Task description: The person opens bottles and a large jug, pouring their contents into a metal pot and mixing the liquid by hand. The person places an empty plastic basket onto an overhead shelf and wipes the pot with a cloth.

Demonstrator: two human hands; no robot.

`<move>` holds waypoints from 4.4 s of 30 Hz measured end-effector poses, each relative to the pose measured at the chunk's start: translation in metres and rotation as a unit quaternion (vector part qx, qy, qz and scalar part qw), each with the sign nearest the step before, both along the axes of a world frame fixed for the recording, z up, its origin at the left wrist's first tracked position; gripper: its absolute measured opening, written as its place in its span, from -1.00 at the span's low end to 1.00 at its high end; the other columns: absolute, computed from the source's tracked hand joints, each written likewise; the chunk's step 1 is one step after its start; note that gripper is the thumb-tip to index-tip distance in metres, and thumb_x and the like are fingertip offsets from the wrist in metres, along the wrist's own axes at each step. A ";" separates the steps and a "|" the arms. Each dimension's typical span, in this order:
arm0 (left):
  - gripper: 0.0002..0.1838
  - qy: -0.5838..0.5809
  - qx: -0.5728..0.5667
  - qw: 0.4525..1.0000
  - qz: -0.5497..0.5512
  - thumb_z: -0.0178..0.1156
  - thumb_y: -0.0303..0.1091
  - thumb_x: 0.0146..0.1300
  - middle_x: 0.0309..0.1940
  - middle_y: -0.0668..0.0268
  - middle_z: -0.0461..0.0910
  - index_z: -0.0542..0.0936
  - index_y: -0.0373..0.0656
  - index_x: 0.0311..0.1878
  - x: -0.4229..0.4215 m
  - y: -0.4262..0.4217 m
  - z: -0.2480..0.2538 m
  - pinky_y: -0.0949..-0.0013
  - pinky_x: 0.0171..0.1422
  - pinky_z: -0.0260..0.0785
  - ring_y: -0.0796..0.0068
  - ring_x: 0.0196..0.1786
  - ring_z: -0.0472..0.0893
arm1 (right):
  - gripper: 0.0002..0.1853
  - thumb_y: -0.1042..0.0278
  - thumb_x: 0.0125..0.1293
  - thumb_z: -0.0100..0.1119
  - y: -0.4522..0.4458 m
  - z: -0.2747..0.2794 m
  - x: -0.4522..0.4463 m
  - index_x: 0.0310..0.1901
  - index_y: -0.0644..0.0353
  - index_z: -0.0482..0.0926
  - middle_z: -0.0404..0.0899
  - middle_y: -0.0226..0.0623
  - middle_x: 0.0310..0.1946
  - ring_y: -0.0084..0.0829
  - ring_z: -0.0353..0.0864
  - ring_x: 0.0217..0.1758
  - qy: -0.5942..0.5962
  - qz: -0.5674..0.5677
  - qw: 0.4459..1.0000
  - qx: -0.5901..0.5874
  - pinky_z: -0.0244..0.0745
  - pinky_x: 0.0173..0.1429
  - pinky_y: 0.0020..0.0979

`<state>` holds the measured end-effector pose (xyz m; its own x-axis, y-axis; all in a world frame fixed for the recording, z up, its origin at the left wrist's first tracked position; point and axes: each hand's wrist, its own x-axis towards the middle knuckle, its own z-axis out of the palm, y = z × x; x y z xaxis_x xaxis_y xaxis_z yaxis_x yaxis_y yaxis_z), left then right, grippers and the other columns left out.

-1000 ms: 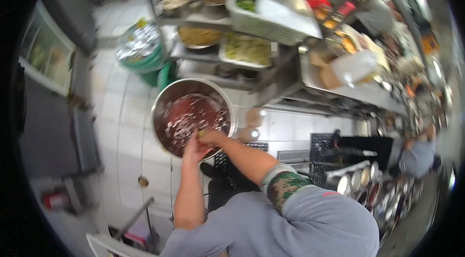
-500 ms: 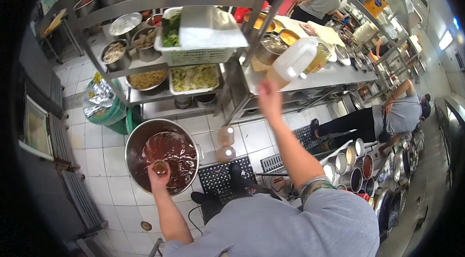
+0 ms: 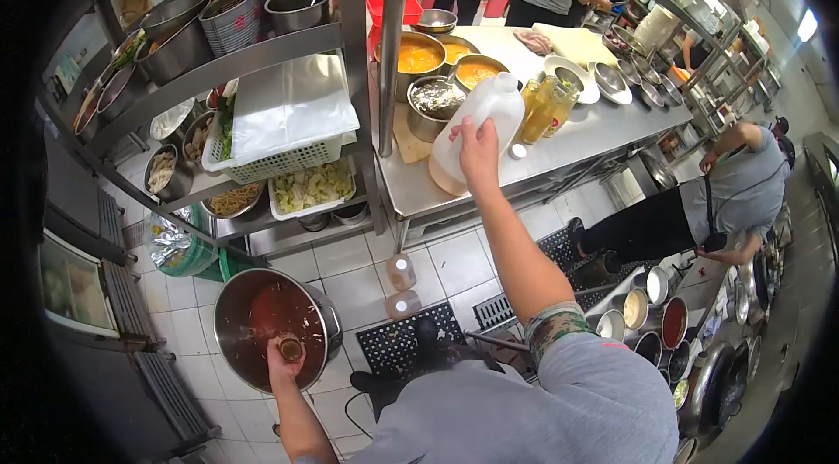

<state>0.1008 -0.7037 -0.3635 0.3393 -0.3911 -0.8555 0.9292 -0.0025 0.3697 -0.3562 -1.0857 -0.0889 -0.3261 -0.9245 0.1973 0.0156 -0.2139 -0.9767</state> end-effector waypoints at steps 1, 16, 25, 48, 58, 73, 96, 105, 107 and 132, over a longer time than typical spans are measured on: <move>-0.74 -0.005 0.010 1.000 -0.003 0.23 -0.08 0.16 -0.18 0.37 0.65 0.63 0.05 -0.14 -0.001 -0.002 -0.004 0.20 -0.12 0.66 0.36 -0.12 0.66 | -0.79 0.26 0.57 0.03 0.000 -0.004 0.003 -0.10 0.25 0.39 0.55 -0.33 -0.39 -0.53 0.54 -0.36 0.003 -0.014 1.000 -0.014 0.49 -0.23 -0.43; -0.47 -0.160 -0.059 0.977 -0.126 0.26 -0.49 0.28 -0.01 0.19 0.61 0.37 -0.13 0.30 -0.012 0.030 -0.017 0.12 0.09 0.59 0.26 -0.01 0.68 | -0.71 0.14 0.54 0.13 0.133 0.064 0.024 -0.15 0.25 0.55 0.49 -0.50 -0.52 -0.69 0.38 -0.47 0.279 0.197 0.933 0.111 0.31 -0.41 -0.53; -0.19 -0.592 0.136 0.711 -0.355 0.46 -0.42 -0.03 0.19 0.04 0.56 0.38 -0.07 0.37 0.030 0.027 -0.028 0.12 0.42 0.34 0.01 0.32 0.51 | -0.51 0.00 0.50 0.06 0.205 0.026 0.181 0.08 0.36 0.52 0.65 0.22 -0.38 0.22 0.68 -0.23 0.562 0.521 0.630 0.127 0.54 -0.14 0.01; -0.34 -0.652 0.102 0.655 -0.368 0.28 -0.68 0.02 0.26 0.06 0.50 0.41 -0.12 0.26 0.031 0.029 -0.036 0.07 0.43 0.37 -0.05 0.34 0.47 | -0.52 0.01 0.55 -0.07 0.262 -0.065 0.320 -0.08 0.39 0.56 0.68 0.18 -0.25 0.19 0.68 -0.11 0.661 0.582 0.456 0.125 0.55 0.03 0.08; -0.31 -0.657 0.096 0.658 -0.355 0.32 -0.68 0.00 0.21 0.03 0.52 0.41 -0.11 0.27 0.028 0.027 -0.037 0.06 0.37 0.39 -0.10 0.29 0.50 | -0.50 0.00 0.55 -0.08 0.259 -0.063 0.316 -0.04 0.39 0.58 0.68 0.19 -0.21 0.17 0.69 -0.07 0.673 0.581 0.434 0.143 0.56 0.07 0.06; -0.33 -0.634 0.106 0.677 -0.359 0.32 -0.65 0.01 0.23 0.04 0.51 0.42 -0.14 0.27 0.025 0.026 -0.034 0.10 0.42 0.37 -0.04 0.33 0.48 | -0.51 0.01 0.54 -0.06 0.257 -0.047 0.319 -0.05 0.39 0.59 0.69 0.16 -0.21 0.15 0.70 -0.07 0.674 0.577 0.438 0.143 0.57 0.07 0.04; -0.66 0.044 -0.088 0.994 -0.036 0.07 0.02 0.35 -0.02 0.30 0.65 0.58 0.08 0.04 0.075 0.015 -0.065 0.12 0.05 0.51 0.30 0.04 0.63 | -0.44 -0.09 0.53 -0.03 0.252 -0.075 0.259 0.00 0.42 0.52 0.65 0.30 -0.24 0.28 0.64 -0.07 0.606 0.524 0.564 0.202 0.48 0.10 0.10; -0.45 0.228 -0.189 0.948 0.117 0.06 -0.01 0.25 -0.09 0.02 0.61 0.52 -0.31 0.09 0.075 0.002 -0.047 0.27 -0.13 0.62 0.15 -0.13 0.64 | -0.40 -0.12 0.53 -0.04 0.240 -0.067 0.254 0.06 0.42 0.52 0.66 0.29 -0.21 0.26 0.65 -0.03 0.614 0.507 0.563 0.223 0.49 0.12 0.08; -0.43 0.278 -0.203 0.931 0.125 0.09 0.00 0.22 -0.08 0.03 0.61 0.52 -0.32 0.10 0.076 0.006 -0.037 0.28 -0.13 0.63 0.16 -0.14 0.64 | -0.43 -0.10 0.54 -0.04 0.239 -0.063 0.258 0.00 0.43 0.53 0.65 0.32 -0.24 0.27 0.65 -0.08 0.609 0.504 0.577 0.206 0.49 0.09 0.11; -0.29 -0.492 0.040 0.766 -0.411 0.39 -0.48 0.06 0.12 0.02 0.62 0.38 -0.18 0.33 0.071 0.031 -0.018 0.13 0.28 0.45 0.00 0.20 0.61 | -0.48 -0.06 0.54 -0.05 0.240 -0.050 0.296 -0.05 0.37 0.55 0.67 0.21 -0.28 0.24 0.66 -0.14 0.621 0.558 0.527 0.159 0.52 0.03 0.10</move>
<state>0.1717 -0.6731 -0.3811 0.5018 -0.7788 -0.3763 -0.1267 -0.4966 0.8587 -0.0605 -0.8459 -0.1393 0.6534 -0.4540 -0.6058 -0.7353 -0.5710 -0.3652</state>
